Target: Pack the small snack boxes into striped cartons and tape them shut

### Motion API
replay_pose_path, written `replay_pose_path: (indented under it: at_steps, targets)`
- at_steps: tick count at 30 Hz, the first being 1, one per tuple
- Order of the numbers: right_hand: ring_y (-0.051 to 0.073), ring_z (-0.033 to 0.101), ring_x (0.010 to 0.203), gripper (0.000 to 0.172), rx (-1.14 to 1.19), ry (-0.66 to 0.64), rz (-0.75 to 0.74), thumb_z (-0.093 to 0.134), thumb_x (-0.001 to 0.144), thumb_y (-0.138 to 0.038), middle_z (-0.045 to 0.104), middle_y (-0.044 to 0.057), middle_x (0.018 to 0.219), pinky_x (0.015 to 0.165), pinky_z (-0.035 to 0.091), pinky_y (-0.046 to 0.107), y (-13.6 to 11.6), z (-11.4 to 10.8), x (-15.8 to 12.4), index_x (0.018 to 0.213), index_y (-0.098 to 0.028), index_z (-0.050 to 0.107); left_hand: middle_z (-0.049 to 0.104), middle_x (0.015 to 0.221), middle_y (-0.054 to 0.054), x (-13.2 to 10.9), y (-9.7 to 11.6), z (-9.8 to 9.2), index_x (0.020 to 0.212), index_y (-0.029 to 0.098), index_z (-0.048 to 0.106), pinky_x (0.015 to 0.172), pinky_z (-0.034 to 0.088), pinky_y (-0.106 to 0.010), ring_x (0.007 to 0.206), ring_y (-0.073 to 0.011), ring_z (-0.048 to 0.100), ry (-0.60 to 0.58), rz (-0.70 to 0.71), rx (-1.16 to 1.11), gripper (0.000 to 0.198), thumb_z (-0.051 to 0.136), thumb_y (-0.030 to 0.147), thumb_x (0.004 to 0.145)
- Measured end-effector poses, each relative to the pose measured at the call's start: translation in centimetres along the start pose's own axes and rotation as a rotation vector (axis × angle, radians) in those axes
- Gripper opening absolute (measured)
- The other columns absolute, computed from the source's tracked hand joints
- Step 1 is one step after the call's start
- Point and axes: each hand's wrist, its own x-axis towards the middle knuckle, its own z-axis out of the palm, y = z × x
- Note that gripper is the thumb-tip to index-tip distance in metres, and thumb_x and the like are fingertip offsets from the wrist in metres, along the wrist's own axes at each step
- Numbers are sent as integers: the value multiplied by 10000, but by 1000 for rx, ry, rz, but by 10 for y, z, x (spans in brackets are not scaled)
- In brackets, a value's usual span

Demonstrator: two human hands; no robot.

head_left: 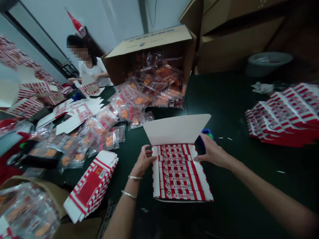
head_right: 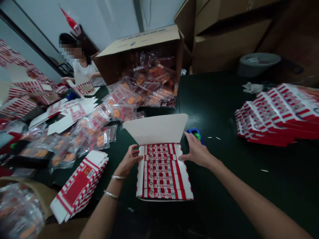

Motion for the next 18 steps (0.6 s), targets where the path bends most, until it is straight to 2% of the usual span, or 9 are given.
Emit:
replay_pose_path:
  at_steps: [2, 3, 5, 8, 10, 12, 14, 16, 18]
  targets:
    - [438, 336, 1352, 1065, -26, -122, -66, 789, 595, -490, 346, 217, 1499, 988, 396, 663, -4, -10, 12, 1469, -119, 307, 564, 1246, -117, 11, -3, -9, 1332, 205, 412, 972, 459, -376, 1156, -215, 548, -138, 106, -55, 679, 676, 129, 711]
    - [419, 294, 1380, 1018, -9, -182, -135, 781, 616, -460, 325, 187, 1519, 1029, 355, 658, -5, -13, 16, 1468, -148, 319, 528, 1315, -118, 15, -6, -12, 1320, 217, 432, 1034, 407, -397, 1232, -226, 498, -209, 177, -68, 656, 676, 144, 715]
    - [369, 274, 1401, 830, 26, -214, -290, 737, 686, -419, 346, 127, 1519, 1078, 322, 609, -6, -13, 16, 1420, -206, 414, 451, 1406, -120, 19, -14, -15, 1217, 211, 520, 1084, 349, -413, 1306, -249, 432, -292, 305, -58, 500, 675, 210, 741]
    - [317, 369, 1343, 495, 25, -177, -367, 620, 802, -353, 486, 95, 1420, 1064, 359, 545, -4, -8, 5, 1278, -226, 574, 395, 1440, -121, 14, -21, -14, 1041, 200, 591, 1052, 380, -393, 1324, -258, 401, -220, 430, 99, 277, 659, 269, 781]
    - [280, 477, 1227, 373, -1, -166, -357, 519, 857, -291, 585, 97, 1290, 1007, 426, 493, -6, -8, -5, 1204, -212, 629, 505, 1330, -111, 5, -18, -12, 976, 208, 611, 1031, 386, -400, 1260, -250, 434, -139, 520, 333, 151, 613, 259, 834]
    - [260, 532, 1137, 362, -35, -239, -363, 466, 873, -254, 613, 102, 1231, 940, 479, 446, -13, -13, -12, 1184, -200, 644, 604, 1185, -110, -5, -7, -14, 959, 204, 625, 991, 394, -417, 1136, -253, 488, -160, 609, 633, 111, 553, 247, 885]
    - [266, 547, 1128, 375, -58, -371, -359, 470, 875, -251, 588, 122, 1270, 900, 507, 419, -24, -24, -18, 1204, -179, 634, 635, 1142, -127, -17, 8, -19, 1024, 179, 617, 933, 415, -414, 1047, -256, 517, -293, 688, 866, 174, 486, 226, 921]
    - [268, 562, 1127, 376, -53, -515, -332, 464, 899, -274, 574, 128, 1293, 892, 519, 403, -41, -35, -29, 1230, -182, 617, 626, 1185, -150, -32, 23, -25, 1156, 131, 569, 932, 422, -395, 1063, -253, 528, -448, 750, 980, 273, 408, 169, 939]
    - [288, 570, 1120, 418, -64, -609, -294, 520, 901, -377, 569, 136, 1285, 902, 519, 423, -61, -41, -48, 1275, -201, 589, 621, 1192, -170, -53, 32, -25, 1265, 84, 501, 973, 410, -395, 1099, -256, 536, -538, 771, 1047, 348, 395, 173, 945]
